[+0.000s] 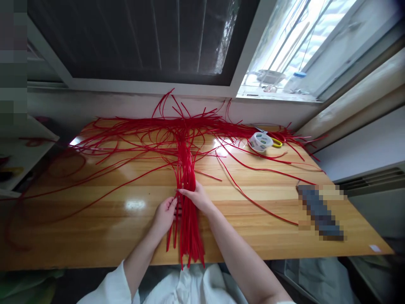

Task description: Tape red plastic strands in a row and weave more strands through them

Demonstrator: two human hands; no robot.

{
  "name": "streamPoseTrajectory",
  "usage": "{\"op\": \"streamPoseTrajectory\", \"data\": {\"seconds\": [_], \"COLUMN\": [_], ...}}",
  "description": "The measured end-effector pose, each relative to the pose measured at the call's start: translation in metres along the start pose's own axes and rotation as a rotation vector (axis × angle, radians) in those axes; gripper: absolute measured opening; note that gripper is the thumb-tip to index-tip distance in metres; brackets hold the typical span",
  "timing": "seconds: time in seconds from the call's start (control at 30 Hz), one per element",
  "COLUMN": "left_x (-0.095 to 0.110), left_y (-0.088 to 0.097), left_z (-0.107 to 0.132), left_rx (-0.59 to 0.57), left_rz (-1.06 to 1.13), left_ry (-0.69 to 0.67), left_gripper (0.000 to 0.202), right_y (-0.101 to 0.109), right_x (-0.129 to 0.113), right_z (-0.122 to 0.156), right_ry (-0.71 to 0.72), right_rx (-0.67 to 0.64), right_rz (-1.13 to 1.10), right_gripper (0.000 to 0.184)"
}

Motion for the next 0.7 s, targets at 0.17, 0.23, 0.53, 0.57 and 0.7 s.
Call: {"op": "streamPoseTrajectory", "data": {"seconds": [0.17,0.23,0.53,0.57,0.7], "left_x": [0.004,0.005,0.013,0.015,0.021], "left_y": [0.001,0.002,-0.002,-0.001,-0.001], "left_z": [0.001,0.0,-0.001,0.0,0.003], "left_rx": [-0.055,-0.052,-0.119,-0.115,-0.131], "left_rz": [-0.001,-0.03,-0.036,-0.02,0.05], "left_ry": [-0.034,-0.089,-0.11,-0.123,-0.096], "left_gripper": [0.034,0.036,0.037,0.038,0.042], "right_y": [0.0,-0.003,-0.025,-0.026,-0.028], "right_x": [0.007,0.008,-0.002,-0.004,-0.01], "right_z": [-0.004,-0.004,0.004,0.004,0.0], "right_ry": [0.043,0.041,-0.082,-0.091,-0.094], "right_rx": [0.156,0.169,-0.049,-0.056,-0.022], "right_rz": [0.084,0.109,-0.22,-0.242,-0.231], "right_gripper": [0.023,0.021,0.032,0.033,0.038]}}
Point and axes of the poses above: each hand's wrist, its own z-axis away from the middle knuckle, its own y-axis out of the back of the hand, x = y × z, the point moved 3 cm from there along -z, towards the middle knuckle, and after that the axes turned 7 degrees about -y, right-handed, at the moved point
